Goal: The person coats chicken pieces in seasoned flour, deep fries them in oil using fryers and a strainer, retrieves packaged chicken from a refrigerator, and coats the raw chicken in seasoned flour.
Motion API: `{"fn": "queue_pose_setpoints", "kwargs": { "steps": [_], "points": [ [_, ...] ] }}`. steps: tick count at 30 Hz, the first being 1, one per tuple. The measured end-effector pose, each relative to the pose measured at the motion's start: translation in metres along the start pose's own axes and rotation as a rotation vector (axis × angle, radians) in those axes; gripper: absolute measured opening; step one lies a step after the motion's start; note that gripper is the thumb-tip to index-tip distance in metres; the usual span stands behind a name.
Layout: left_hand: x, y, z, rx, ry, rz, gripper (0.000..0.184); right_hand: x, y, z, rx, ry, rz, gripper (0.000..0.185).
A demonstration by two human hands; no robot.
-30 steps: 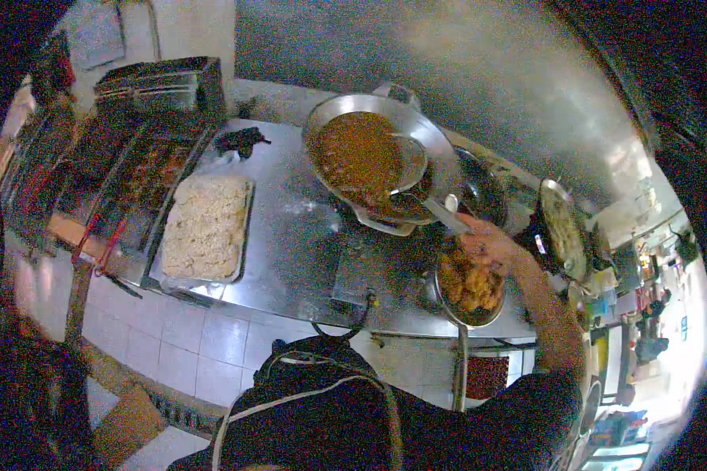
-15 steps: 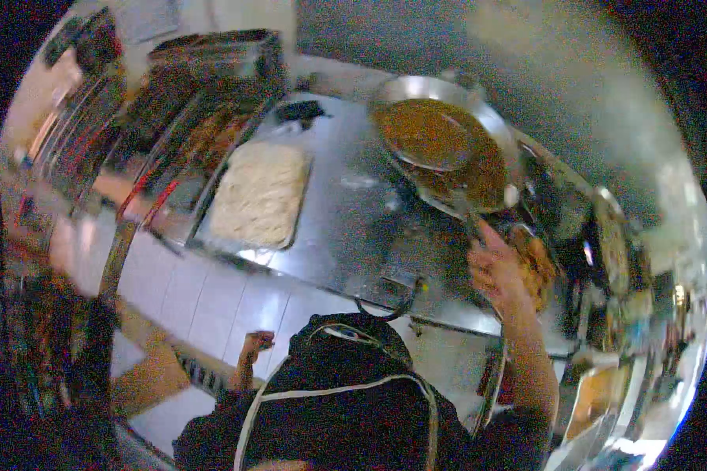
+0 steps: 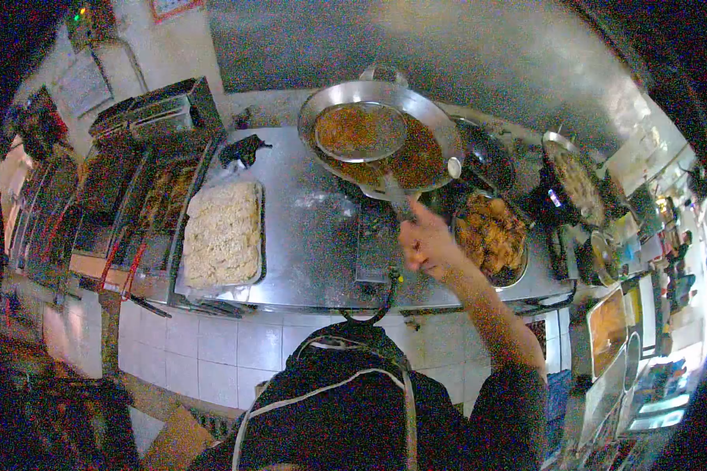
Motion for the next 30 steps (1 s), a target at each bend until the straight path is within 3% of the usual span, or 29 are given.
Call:
{"fn": "queue_pose_setpoints", "kwargs": {
  "steps": [1,4,6,11,13,16,19,21,24,27,28,30],
  "points": [
    [0.011,-0.006,0.004,0.095,-0.059,0.040,0.019,0.000,0.003,0.004,-0.012,0.008,0.001,0.060],
    [-0.008,-0.016,0.038,-0.002,-0.143,0.073,0.020,0.002,0.001,-0.012,-0.003,0.046,0.022,0.060],
    [-0.001,-0.010,0.058,0.052,-0.210,0.156,0.022,0.007,0.003,-0.011,-0.005,-0.039,-0.048,0.058],
    [-0.028,-0.023,0.078,0.013,-0.137,0.111,0.022,0.012,0.004,-0.011,-0.001,-0.095,-0.039,0.056],
    [-0.036,-0.026,0.073,0.104,-0.223,0.024,0.023,0.009,0.002,-0.002,-0.014,-0.050,-0.061,0.045],
    [-0.037,-0.071,0.036,0.064,-0.295,-0.331,0.022,0.013,0.002,-0.008,-0.011,-0.057,-0.006,0.041],
    [-0.056,-0.052,0.050,0.053,-0.489,-0.321,0.021,0.020,0.001,-0.014,0.036,-0.082,-0.062,0.039],
    [-0.077,-0.036,0.061,0.044,-0.533,-0.364,0.021,0.022,0.002,-0.010,0.056,0.032,-0.037,0.051],
    [-0.124,0.003,0.092,-0.027,-0.543,-0.503,0.020,0.045,0.016,-0.026,0.029,-0.134,-0.047,0.053],
    [-0.204,0.089,0.148,-0.255,-0.409,-0.618,0.020,0.081,0.023,-0.032,0.004,-0.319,-0.107,0.052],
    [-0.211,0.112,0.148,-0.042,0.212,-0.525,0.021,0.095,0.030,-0.042,0.009,-0.362,-0.047,0.049],
    [-0.147,-0.001,0.074,-0.008,-0.387,-0.481,0.024,0.122,0.043,-0.059,0.035,-0.425,0.013,0.045]
  ]
}}
Point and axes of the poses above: each hand's wrist, its own y-axis away from the middle knuckle, its own x-axis out of the back of the hand, z = x × y, the point moved 6 cm from there along -y, towards the middle knuckle, and after that the axes turned 3 degrees about y, right-handed, at the moved point
